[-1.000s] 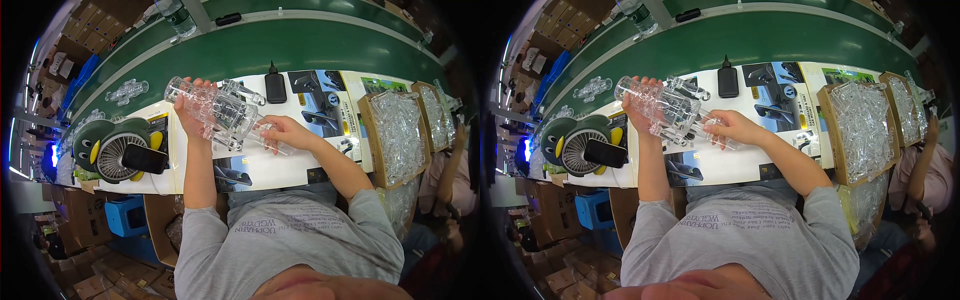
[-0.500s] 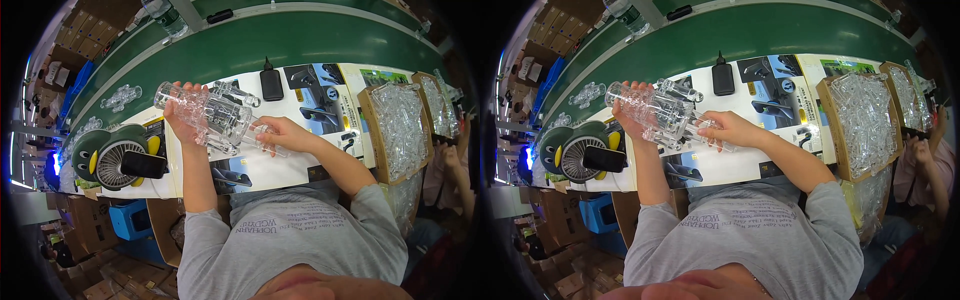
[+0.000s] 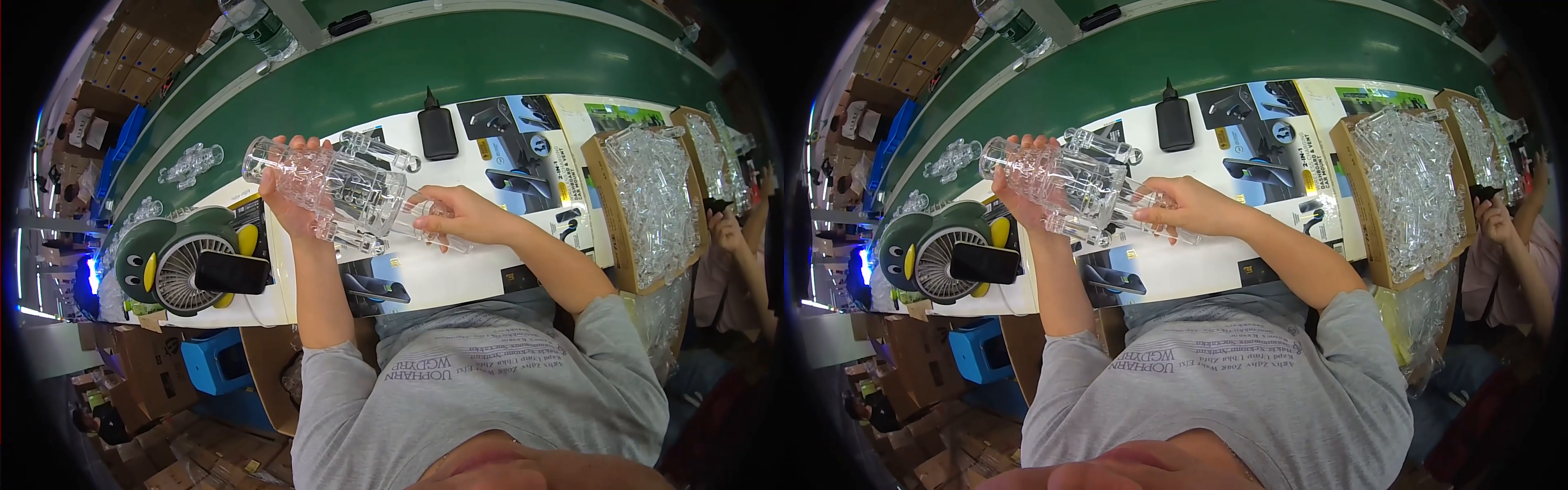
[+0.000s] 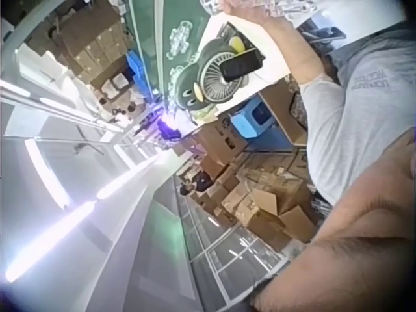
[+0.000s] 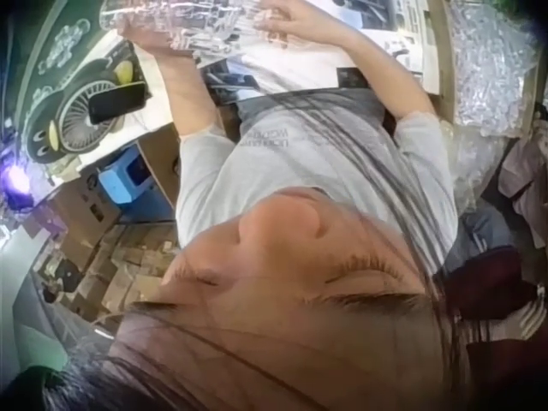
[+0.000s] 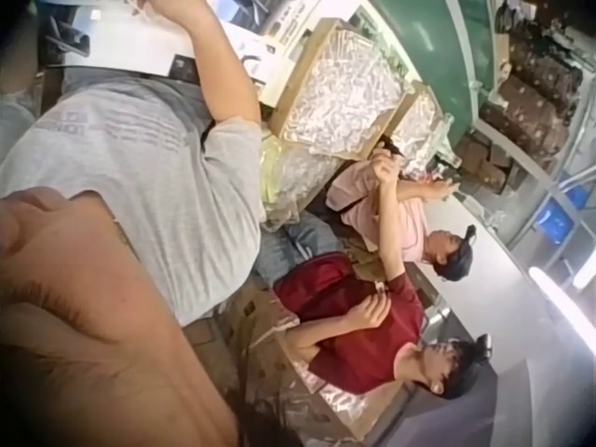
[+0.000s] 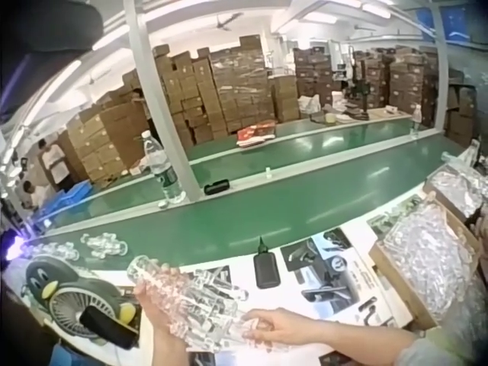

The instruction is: The user is assembling and cleaning plastic bottle components at a factory assembly station.

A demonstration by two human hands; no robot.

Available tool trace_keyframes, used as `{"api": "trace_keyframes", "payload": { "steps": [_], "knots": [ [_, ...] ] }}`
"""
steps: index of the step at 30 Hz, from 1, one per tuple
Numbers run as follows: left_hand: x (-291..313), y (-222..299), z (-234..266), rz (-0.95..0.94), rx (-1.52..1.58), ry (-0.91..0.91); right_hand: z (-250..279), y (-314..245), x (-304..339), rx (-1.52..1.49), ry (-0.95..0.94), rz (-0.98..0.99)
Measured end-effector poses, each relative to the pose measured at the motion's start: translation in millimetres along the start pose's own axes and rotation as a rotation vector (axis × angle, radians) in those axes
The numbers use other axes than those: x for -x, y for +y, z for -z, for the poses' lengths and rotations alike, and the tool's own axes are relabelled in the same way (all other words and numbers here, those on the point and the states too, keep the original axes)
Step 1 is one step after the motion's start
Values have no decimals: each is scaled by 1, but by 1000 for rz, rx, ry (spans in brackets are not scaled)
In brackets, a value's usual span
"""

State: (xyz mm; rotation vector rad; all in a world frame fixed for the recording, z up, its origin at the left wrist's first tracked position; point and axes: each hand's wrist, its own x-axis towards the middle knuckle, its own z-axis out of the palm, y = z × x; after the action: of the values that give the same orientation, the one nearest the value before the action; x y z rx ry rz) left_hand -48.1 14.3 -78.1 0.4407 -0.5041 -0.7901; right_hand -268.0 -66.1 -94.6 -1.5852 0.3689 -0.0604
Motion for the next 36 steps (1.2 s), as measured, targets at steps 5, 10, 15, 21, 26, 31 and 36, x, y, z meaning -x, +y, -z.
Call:
{"api": "trace_keyframes", "payload": {
  "steps": [5, 10, 15, 21, 26, 31, 36],
  "knots": [
    [3, 1, -1, -9, 33, -26, -1, -2, 1, 12, -19, 12],
    [2, 0, 0, 26, 72, -88, 2, 1, 0, -12, -30, -11],
    [2, 2, 0, -21, -2, -86, 3, -2, -2, -13, -22, -9],
    [10, 16, -1, -26, 6, -377, 11, 12, -3, 272, 19, 281],
    [53, 9, -64, -368, -703, -343, 10, 22, 1, 499, 213, 428],
    [72, 8, -96, -429, -483, -453, -5, 24, 4, 412, 166, 538],
    [72, -5, -111, -475, -445, -182, -25, 29, 2, 419, 430, 548]
  ]
}}
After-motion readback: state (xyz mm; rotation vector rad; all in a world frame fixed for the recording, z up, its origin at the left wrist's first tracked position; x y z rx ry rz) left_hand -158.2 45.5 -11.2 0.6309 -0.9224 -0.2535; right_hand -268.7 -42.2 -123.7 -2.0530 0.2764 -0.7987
